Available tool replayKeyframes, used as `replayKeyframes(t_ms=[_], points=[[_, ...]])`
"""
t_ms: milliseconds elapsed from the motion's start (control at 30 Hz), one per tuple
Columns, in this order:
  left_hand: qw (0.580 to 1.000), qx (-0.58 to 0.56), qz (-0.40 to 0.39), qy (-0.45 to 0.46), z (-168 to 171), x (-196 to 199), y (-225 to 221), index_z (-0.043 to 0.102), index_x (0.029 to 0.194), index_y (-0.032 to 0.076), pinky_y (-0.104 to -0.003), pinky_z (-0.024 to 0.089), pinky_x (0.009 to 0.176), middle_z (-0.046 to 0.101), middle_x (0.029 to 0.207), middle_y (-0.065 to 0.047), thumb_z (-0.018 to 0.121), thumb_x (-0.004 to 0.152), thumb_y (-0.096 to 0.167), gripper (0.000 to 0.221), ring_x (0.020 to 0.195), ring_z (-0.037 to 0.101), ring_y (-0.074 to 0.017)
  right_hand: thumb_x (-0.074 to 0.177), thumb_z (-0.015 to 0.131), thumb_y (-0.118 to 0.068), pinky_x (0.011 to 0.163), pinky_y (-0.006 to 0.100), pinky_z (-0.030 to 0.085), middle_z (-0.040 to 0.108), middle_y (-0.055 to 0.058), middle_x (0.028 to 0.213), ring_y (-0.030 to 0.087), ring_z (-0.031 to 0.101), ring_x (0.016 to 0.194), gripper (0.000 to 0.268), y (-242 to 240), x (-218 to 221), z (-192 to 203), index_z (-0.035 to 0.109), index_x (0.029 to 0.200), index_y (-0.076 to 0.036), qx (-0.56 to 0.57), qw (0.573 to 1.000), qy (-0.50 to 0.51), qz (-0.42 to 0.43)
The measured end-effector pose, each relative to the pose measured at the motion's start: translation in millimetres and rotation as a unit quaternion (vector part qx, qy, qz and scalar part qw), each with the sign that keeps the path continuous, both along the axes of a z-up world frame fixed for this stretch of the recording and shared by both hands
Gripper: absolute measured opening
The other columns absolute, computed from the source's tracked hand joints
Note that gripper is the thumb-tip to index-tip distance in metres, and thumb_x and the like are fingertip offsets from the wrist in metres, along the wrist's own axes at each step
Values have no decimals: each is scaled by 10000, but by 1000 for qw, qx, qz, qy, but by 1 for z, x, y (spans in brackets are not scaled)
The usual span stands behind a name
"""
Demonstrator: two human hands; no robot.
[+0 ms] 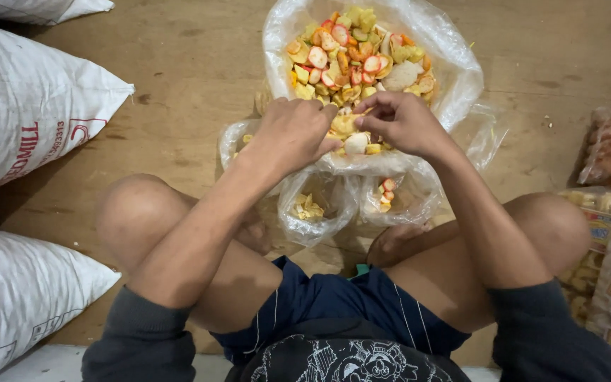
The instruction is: A person is sitting on the floor and manually sorting crackers or chips from a large plastic bag into smaller ones.
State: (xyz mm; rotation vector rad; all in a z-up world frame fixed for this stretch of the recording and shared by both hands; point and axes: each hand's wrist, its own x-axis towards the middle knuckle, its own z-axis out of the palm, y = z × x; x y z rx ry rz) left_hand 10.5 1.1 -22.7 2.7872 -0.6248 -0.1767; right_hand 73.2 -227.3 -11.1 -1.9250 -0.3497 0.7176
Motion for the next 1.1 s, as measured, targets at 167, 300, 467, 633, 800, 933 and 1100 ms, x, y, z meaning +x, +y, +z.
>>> replayKeyframes(t_ms=[167,300,467,633,800,933,1100], points=[[998,12,-48,-28,4,0,-5,738,1033,117,-507,571,659,713,819,-95,751,857,488,411,792,743,-357,903,718,-13,489,243,526,723,157,820,175,683,607,221,-3,-17,10,697,1121,17,45,997,63,23],[995,-10,-92,23,1,-5,-7,769,866,113,-518,586,653,714,782,-122,753,846,389,277,771,734,-390,891,711,7,492,264,543,727,170,803,191,680,596,172,-6,-29,18,714,1060,34,39,994,87,57],[974,-2,-97,205,37,-10,-6,827,878,230,-529,597,763,763,827,-130,781,796,556,339,892,747,-411,904,738,-68,520,302,580,759,197,830,224,704,615,190,4,-41,22,734,1082,-1,-60,980,106,156],[976,-21,-71,204,28,-5,4,829,883,197,-549,596,760,762,849,-184,732,854,561,378,902,735,-448,910,731,-227,615,342,621,776,221,1063,247,768,705,436,-1,-41,24,647,1313,-85,-169,941,113,269],[995,17,-45,89,19,-3,8,813,897,162,-541,604,706,736,813,-168,681,925,402,276,822,740,-420,934,682,-86,542,301,546,736,223,974,239,679,654,360,-29,-18,40,651,1277,15,-110,989,66,78],[997,25,-49,63,17,2,5,798,913,155,-530,608,711,734,830,-141,696,911,381,248,829,746,-396,929,725,-105,484,305,514,754,143,867,201,667,561,277,-40,3,22,716,1203,-69,-141,988,-59,15],[998,28,-45,33,6,6,2,763,948,126,-534,604,700,722,847,-127,705,902,372,257,823,745,-386,858,752,-212,691,326,580,754,-8,900,197,736,765,277,-55,29,-58,766,1134,-220,-259,941,-211,46]])
